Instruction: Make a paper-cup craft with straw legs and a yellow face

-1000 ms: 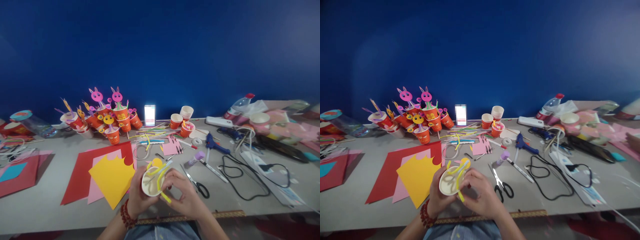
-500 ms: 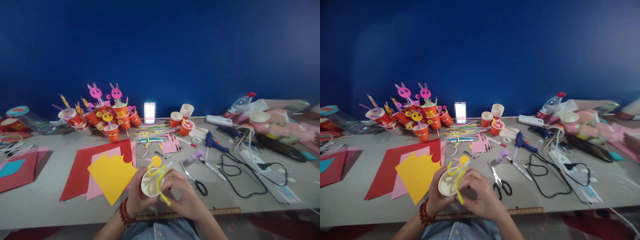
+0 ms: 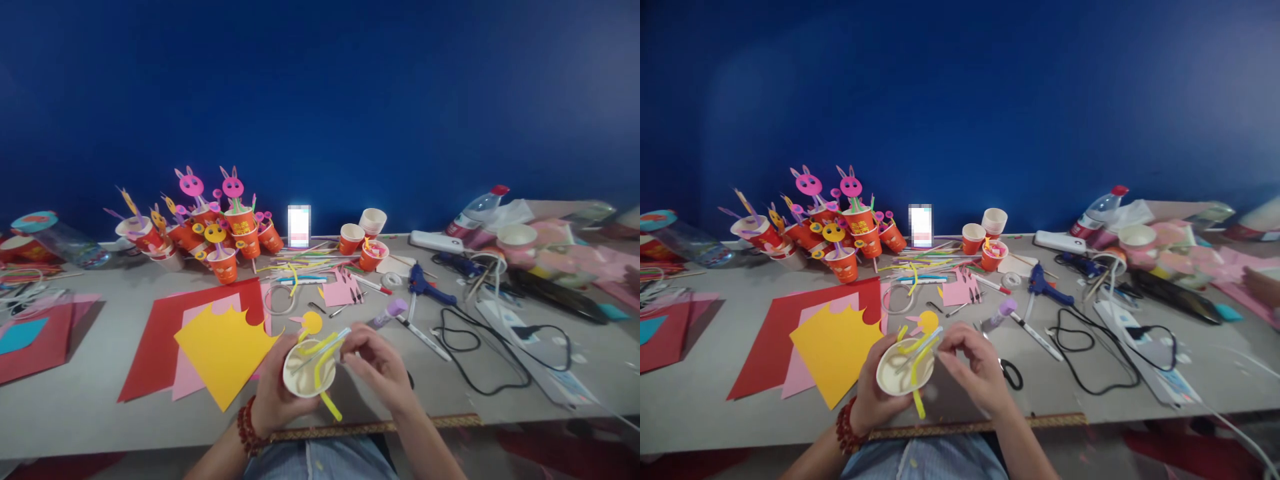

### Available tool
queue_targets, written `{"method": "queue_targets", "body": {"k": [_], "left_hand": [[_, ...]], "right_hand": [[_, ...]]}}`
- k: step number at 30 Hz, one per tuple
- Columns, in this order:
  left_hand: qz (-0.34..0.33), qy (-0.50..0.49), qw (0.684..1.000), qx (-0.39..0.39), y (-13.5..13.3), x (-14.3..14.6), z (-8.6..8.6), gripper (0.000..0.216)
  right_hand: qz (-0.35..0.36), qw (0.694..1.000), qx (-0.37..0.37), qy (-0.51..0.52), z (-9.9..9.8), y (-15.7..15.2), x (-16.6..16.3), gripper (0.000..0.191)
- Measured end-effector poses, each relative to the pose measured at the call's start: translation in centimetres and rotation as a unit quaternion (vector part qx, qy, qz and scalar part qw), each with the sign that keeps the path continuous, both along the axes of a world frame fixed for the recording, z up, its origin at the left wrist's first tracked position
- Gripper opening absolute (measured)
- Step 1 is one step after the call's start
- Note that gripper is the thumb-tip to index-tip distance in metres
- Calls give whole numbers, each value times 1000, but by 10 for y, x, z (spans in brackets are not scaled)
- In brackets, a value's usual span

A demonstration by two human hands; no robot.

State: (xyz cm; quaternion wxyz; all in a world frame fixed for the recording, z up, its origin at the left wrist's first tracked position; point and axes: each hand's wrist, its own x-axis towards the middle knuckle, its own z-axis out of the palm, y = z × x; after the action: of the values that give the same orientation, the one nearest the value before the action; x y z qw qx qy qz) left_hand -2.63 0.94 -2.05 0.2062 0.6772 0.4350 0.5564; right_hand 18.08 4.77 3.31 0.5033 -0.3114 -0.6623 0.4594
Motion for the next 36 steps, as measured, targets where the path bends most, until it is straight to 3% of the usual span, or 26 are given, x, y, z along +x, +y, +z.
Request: {"method": "queue_targets", "body": {"k": [2,7,12,24,36], "left_hand": [[-9,14,1000,7,-1,1,-2,76],[-82,16,996,0,1,7,8,73],[-117,7,993,14,4,9,16,72],[-121,-2,993,10,3,9,15,69],[-83,4,997,3,0,10,12,72]], "right_hand": [[-20,1000,11,-17,0,8,-1,13],[69,996,24,-43,6,21,-11,16],[102,993,5,-62,7,26,-17,16],[83,994,40,-67,4,25,-23,10],[61,996,20,-65,6,22,-26,21]]}}
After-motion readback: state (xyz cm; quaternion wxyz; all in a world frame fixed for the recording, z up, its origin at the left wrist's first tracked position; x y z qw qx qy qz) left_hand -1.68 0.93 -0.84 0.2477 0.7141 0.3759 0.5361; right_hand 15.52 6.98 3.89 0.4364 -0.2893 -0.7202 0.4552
